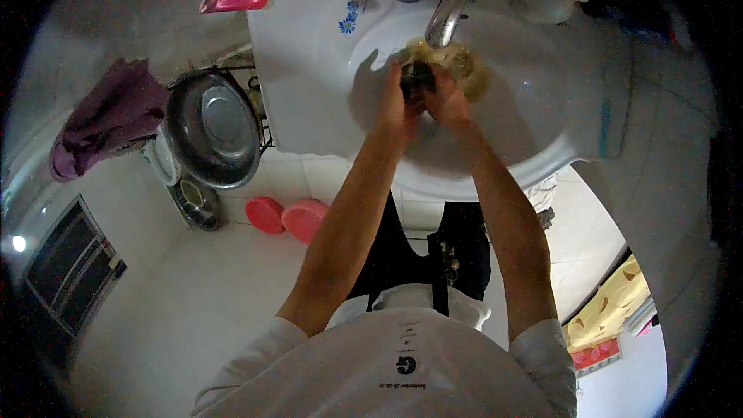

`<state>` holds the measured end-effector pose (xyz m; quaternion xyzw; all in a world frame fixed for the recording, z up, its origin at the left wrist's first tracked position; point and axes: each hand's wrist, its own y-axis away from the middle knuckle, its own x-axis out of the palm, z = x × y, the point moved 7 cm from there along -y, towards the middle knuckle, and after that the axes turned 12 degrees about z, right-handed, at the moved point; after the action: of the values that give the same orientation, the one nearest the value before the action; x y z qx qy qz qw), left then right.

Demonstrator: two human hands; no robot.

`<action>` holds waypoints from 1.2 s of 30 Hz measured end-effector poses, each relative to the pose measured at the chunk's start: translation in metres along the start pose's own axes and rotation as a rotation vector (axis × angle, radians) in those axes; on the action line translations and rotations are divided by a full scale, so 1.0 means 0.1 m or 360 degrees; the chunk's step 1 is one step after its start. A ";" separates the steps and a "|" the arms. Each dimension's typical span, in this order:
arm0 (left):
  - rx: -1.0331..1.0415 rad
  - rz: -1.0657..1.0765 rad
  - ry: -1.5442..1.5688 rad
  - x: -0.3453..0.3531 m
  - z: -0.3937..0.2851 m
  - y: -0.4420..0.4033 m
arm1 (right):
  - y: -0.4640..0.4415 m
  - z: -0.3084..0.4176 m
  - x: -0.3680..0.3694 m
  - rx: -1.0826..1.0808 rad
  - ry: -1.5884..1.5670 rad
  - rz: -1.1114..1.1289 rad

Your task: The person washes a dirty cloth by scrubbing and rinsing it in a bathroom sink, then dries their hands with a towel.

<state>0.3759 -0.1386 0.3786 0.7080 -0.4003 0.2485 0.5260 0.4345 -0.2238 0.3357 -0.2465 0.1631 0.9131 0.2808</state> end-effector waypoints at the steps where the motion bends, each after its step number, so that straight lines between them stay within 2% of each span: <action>1: 0.0043 0.0009 0.0001 -0.02 -0.09 -0.04 | 0.02 0.13 -0.01 0.0002 -0.0082 -0.0007; 2: 0.0093 0.0022 0.0004 -0.05 -0.17 -0.07 | 0.09 0.27 -0.03 -0.0004 -0.0159 -0.0014; 5: 0.0131 0.0487 0.0055 0.11 -0.20 -0.02 | 0.22 1.06 -0.38 0.0056 -0.0163 0.0159; 6: -0.0030 0.0695 0.0182 -0.14 -0.03 -0.14 | 0.22 1.12 -0.46 0.0017 -0.0069 0.0114; 8: 0.0083 0.0541 0.0154 -0.32 0.26 -0.12 | 0.23 1.09 -0.50 -0.0130 0.0165 -0.0111; 10: 0.0156 0.0445 0.0208 -0.23 0.36 -0.05 | 0.08 1.03 -0.61 0.0039 0.0264 -0.0180; 12: 0.0176 0.0402 0.0357 -0.05 0.41 0.03 | -0.02 0.73 -0.77 0.0610 0.0179 0.0048; 13: 0.0191 0.0391 0.0435 0.07 0.41 0.04 | -0.01 0.24 -0.67 0.0621 0.0205 -0.0052; 14: 0.0183 0.0086 0.0300 0.01 0.43 0.05 | 0.02 -0.27 -0.59 0.0631 0.0233 -0.0152; 17: 0.0310 -0.0028 -0.0125 0.02 0.23 0.10 | 0.01 -0.38 -0.99 0.0366 0.0291 -0.0435; 19: 0.0200 -0.0332 -0.0230 -0.07 0.08 0.20 | 0.13 -0.29 -1.18 0.0099 0.0307 -0.0423; 21: 0.0129 -0.0500 -0.0342 -0.15 -0.01 0.28 | 0.16 -0.29 -1.19 0.0168 0.0428 -0.0435; 23: 0.0093 -0.0537 -0.0474 -0.19 -0.04 0.35 | 0.22 -0.43 -1.15 0.0584 0.0645 -0.0464; 25: -0.0014 -0.0520 -0.0488 -0.19 0.01 0.38 | 0.07 -0.47 -1.01 0.0864 0.0959 -0.0351; 27: -0.0092 -0.0470 -0.0485 -0.17 0.04 0.36 | -0.07 -0.40 -0.72 0.1013 0.1024 -0.0101; 29: -0.0144 -0.0393 -0.0468 -0.14 0.05 0.29 | -0.17 -0.25 -0.37 0.1025 0.0829 0.0277; 32: -0.0176 -0.0288 -0.0133 -0.41 0.16 -0.03 | -0.07 -0.35 0.29 0.0245 0.0603 0.0006; 34: -0.0081 -0.0167 0.0013 -0.37 0.05 -0.10 | 0.09 0.04 0.19 -0.0006 0.0324 0.0129; 36: -0.0013 -0.0041 0.0136 -0.22 -0.06 -0.09 | 0.26 0.60 -0.09 -0.0109 0.0115 0.0189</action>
<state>0.3719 -0.1252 0.3587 0.6998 -0.3692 0.2701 0.5487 0.4042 -0.2220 0.3941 -0.2787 0.1562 0.9237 0.2116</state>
